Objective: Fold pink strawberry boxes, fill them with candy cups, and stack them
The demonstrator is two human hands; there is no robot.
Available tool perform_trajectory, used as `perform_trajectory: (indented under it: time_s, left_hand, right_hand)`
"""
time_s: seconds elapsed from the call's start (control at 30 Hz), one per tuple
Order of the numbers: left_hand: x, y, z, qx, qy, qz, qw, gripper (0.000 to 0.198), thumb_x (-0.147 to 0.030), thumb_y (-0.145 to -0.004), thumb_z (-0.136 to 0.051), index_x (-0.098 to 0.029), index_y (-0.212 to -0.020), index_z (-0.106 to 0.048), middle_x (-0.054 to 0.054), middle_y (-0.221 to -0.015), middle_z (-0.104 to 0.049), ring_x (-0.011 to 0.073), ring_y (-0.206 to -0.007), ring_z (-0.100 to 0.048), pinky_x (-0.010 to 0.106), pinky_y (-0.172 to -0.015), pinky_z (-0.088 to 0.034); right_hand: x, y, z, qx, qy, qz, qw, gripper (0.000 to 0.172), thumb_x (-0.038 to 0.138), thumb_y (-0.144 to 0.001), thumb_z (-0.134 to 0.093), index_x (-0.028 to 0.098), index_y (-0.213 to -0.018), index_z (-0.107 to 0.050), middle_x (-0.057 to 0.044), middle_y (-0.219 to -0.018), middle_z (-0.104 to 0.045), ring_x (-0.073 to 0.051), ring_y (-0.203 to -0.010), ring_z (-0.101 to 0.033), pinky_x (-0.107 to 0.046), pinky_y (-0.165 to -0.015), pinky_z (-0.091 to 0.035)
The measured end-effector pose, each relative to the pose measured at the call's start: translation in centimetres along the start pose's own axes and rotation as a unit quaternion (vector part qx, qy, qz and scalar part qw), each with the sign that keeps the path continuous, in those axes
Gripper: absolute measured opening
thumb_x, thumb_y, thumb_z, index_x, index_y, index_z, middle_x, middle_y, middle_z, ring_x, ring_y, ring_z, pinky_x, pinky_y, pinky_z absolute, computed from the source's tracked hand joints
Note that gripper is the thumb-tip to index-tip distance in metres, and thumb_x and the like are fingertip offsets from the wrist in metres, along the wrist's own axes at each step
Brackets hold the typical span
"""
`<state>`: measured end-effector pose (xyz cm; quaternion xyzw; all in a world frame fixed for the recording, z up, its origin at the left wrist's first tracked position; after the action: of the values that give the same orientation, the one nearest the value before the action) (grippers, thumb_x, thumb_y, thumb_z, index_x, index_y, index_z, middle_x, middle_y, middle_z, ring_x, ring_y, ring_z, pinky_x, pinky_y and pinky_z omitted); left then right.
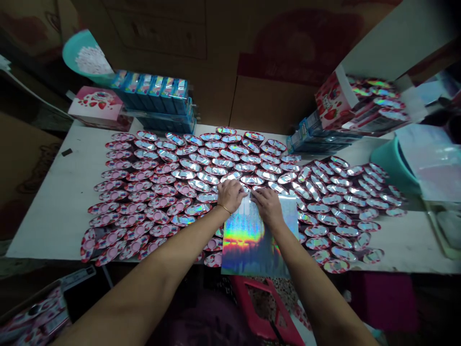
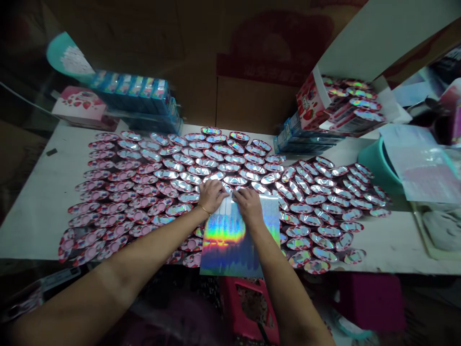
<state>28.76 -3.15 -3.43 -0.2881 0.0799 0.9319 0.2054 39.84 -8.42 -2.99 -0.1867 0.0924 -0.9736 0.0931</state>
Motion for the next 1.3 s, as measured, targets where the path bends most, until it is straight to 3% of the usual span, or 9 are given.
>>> perform_trajectory:
  time_s: [0.17,0.37,0.5,0.6,0.7,0.83,0.97,1.13,1.3]
  left_hand:
    - [0.7,0.1,0.3,-0.021,0.013,0.034,0.999,0.021,-0.039,-0.083,-0.049,-0.02,-0.076,-0.055,0.003,-0.092,-0.056,0.0211,-0.098,-0.043,0.038,-0.083,-0.029]
    - [0.7,-0.1,0.1,-0.015,0.003,0.036,0.999,0.02,-0.039,-0.082,-0.05,-0.02,-0.077,-0.056,0.004,-0.093,-0.056,0.0224,-0.099,-0.044,0.039,-0.082,-0.03]
    - [0.7,-0.4,0.1,0.001,0.025,0.039,0.999,0.016,-0.036,-0.077,-0.058,-0.021,-0.083,-0.059,0.004,-0.099,-0.058,0.0236,-0.104,-0.044,0.041,-0.087,-0.03]
    - [1.1,0.6,1.9,-0.016,0.139,0.053,0.989,0.019,-0.034,-0.083,-0.049,-0.022,-0.088,-0.063,0.003,-0.103,-0.061,0.0216,-0.107,-0.045,0.04,-0.091,-0.031]
    - [2.8,3.5,3.3,0.005,0.374,0.122,0.92,0.042,-0.042,-0.088,-0.033,-0.017,-0.082,-0.066,0.004,-0.087,-0.066,0.0177,-0.089,-0.055,0.033,-0.082,-0.039]
    - [6.1,8.6,4.5,0.001,0.56,0.237,0.794,0.037,-0.05,-0.069,-0.059,-0.014,-0.077,-0.066,0.003,-0.072,-0.065,0.0137,-0.069,-0.056,0.026,-0.068,-0.043]
    - [11.5,11.9,6.2,-0.049,0.572,0.28,0.769,0.03,-0.041,-0.061,-0.068,-0.014,-0.071,-0.065,0.001,-0.068,-0.065,0.0114,-0.064,-0.056,0.025,-0.066,-0.044]
    - [18.6,11.5,9.5,-0.094,0.428,0.283,0.853,0.02,-0.035,-0.065,-0.064,-0.015,-0.07,-0.065,0.0,-0.063,-0.064,0.0127,-0.061,-0.057,0.025,-0.063,-0.045]
    - [20.1,6.9,12.1,-0.084,0.21,0.221,0.949,0.014,-0.021,-0.071,-0.058,-0.017,-0.08,-0.068,0.003,-0.076,-0.068,0.0155,-0.072,-0.06,0.026,-0.07,-0.045]
  right_hand:
    - [1.6,0.6,0.2,-0.009,0.013,0.03,0.999,0.026,0.019,-0.087,-0.042,0.022,-0.105,-0.06,-0.009,-0.111,-0.058,-0.02,-0.102,-0.049,-0.037,-0.087,-0.04]
    - [3.1,0.2,2.6,0.013,-0.026,-0.003,1.0,0.018,0.025,-0.086,-0.043,0.019,-0.079,-0.059,-0.007,-0.086,-0.061,-0.019,-0.083,-0.052,-0.034,-0.077,-0.041]
    - [3.9,0.3,8.5,-0.03,-0.13,-0.125,0.983,0.018,0.031,-0.083,-0.048,0.02,-0.072,-0.056,-0.003,-0.071,-0.058,-0.015,-0.069,-0.051,-0.029,-0.067,-0.041]
    - [3.8,0.8,9.8,-0.05,-0.268,-0.253,0.928,0.02,0.037,-0.077,-0.055,0.019,-0.069,-0.057,0.001,-0.063,-0.054,-0.012,-0.057,-0.048,-0.025,-0.056,-0.04]
    - [4.3,1.1,7.4,-0.058,-0.403,-0.328,0.853,0.022,0.038,-0.07,-0.061,0.017,-0.068,-0.059,0.002,-0.059,-0.054,-0.011,-0.055,-0.048,-0.024,-0.053,-0.039]
    - [6.3,1.8,1.3,-0.062,-0.515,-0.41,0.75,0.024,0.038,-0.06,-0.069,0.016,-0.065,-0.061,0.002,-0.056,-0.056,-0.011,-0.053,-0.05,-0.023,-0.051,-0.039]
    - [10.9,2.1,-5.0,-0.045,-0.571,-0.445,0.688,0.027,0.038,-0.056,-0.071,0.016,-0.069,-0.062,0.002,-0.058,-0.059,-0.011,-0.052,-0.051,-0.024,-0.051,-0.039]
    - [15.0,-0.3,-8.1,-0.103,-0.476,-0.404,0.774,0.025,0.041,-0.067,-0.061,0.017,-0.071,-0.061,0.0,-0.066,-0.06,-0.015,-0.063,-0.052,-0.028,-0.063,-0.042]
    - [16.6,-3.2,-7.5,-0.149,-0.224,-0.367,0.89,0.018,0.032,-0.077,-0.051,0.018,-0.069,-0.06,-0.005,-0.076,-0.06,-0.02,-0.08,-0.049,-0.034,-0.075,-0.034]
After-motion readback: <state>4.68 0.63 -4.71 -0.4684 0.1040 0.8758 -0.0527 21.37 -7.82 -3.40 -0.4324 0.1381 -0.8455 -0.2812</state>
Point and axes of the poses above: each hand's wrist, its own y-axis away from the middle knuckle, its own z-axis out of the back of the hand, x = y × z, the point moved 10 cm from there along -y, towards the middle knuckle
